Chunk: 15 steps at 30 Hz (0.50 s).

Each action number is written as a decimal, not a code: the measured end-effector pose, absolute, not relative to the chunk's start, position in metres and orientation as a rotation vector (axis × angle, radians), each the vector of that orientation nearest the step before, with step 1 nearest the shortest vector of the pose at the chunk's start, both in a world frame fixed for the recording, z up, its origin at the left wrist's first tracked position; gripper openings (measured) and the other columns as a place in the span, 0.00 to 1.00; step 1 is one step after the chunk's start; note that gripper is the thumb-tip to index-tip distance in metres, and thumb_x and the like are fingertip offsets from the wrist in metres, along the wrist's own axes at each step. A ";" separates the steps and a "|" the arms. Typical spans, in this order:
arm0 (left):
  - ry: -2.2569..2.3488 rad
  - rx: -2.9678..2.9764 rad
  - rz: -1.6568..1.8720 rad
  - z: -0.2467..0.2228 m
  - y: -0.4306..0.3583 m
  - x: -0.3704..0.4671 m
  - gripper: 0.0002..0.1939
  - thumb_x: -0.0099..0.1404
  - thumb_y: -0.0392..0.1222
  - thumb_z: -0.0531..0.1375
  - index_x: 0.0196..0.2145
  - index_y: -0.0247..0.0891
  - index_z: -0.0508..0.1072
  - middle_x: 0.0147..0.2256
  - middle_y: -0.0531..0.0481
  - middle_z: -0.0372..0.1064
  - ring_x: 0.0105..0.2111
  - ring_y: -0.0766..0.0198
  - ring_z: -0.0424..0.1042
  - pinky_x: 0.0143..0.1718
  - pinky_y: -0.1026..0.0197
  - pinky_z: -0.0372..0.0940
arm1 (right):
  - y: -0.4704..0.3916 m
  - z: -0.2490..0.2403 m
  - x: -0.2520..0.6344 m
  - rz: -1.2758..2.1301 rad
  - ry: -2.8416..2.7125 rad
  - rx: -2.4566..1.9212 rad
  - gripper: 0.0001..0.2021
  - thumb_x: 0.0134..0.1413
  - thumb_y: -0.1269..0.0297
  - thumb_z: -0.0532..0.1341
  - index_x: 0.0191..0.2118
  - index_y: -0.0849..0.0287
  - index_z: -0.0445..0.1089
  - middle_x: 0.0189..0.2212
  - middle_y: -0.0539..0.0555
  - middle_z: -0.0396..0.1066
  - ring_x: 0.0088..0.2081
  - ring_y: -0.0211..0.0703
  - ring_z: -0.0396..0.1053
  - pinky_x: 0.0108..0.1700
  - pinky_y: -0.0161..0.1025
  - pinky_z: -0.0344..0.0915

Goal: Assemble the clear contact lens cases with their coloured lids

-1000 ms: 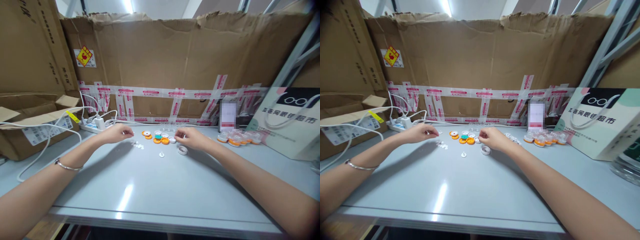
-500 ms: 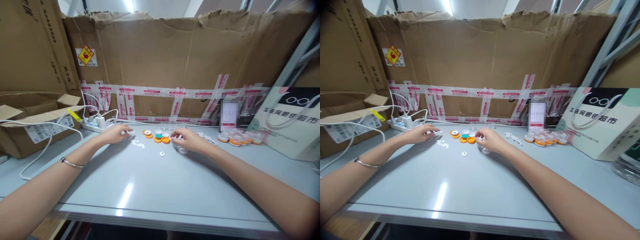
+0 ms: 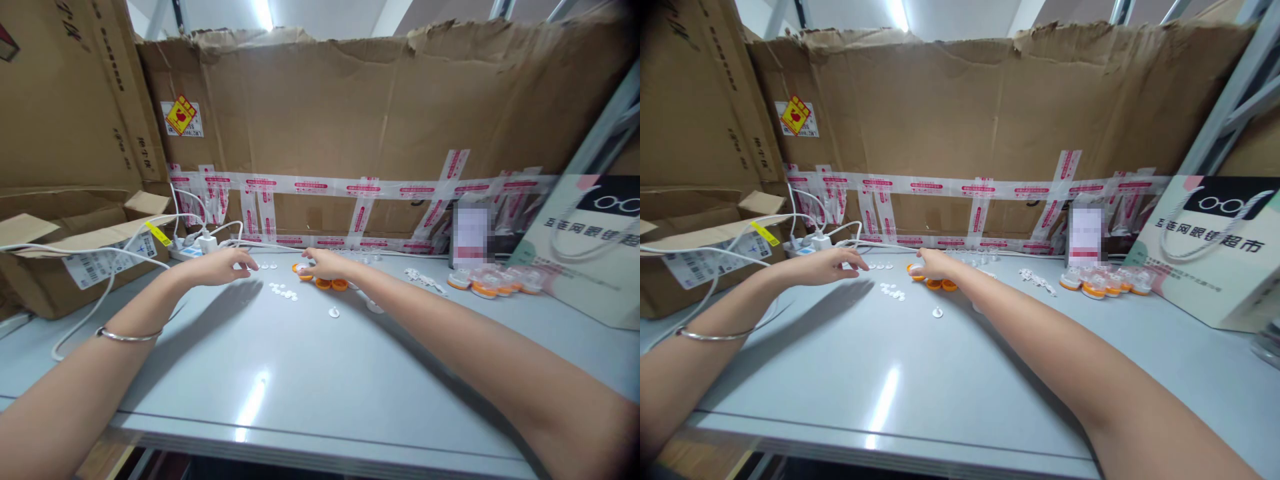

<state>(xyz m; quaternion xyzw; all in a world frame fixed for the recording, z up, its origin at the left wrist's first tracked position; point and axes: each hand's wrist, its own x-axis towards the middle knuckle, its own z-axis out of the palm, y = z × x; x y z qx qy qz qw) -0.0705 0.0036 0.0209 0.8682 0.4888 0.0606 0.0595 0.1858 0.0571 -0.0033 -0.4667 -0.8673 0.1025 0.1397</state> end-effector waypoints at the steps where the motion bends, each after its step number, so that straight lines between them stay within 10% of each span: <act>1: 1.467 2.611 0.143 0.023 0.002 -0.072 0.16 0.59 0.47 0.53 0.41 0.39 0.73 0.42 0.46 0.69 0.40 0.61 0.67 0.39 0.65 0.61 | 0.058 -0.005 0.183 0.303 -2.499 -1.367 0.23 0.44 0.56 0.62 0.47 0.61 0.65 0.48 0.62 0.67 0.46 0.52 0.67 0.42 0.39 0.62; 15: 1.329 2.452 0.020 0.020 -0.008 -0.055 0.09 0.53 0.42 0.58 0.32 0.39 0.74 0.31 0.51 0.72 0.32 0.65 0.69 0.32 0.68 0.60 | 0.042 -0.001 0.189 0.362 -2.269 -1.267 0.15 0.49 0.61 0.58 0.44 0.60 0.63 0.39 0.55 0.71 0.40 0.40 0.69 0.41 0.35 0.64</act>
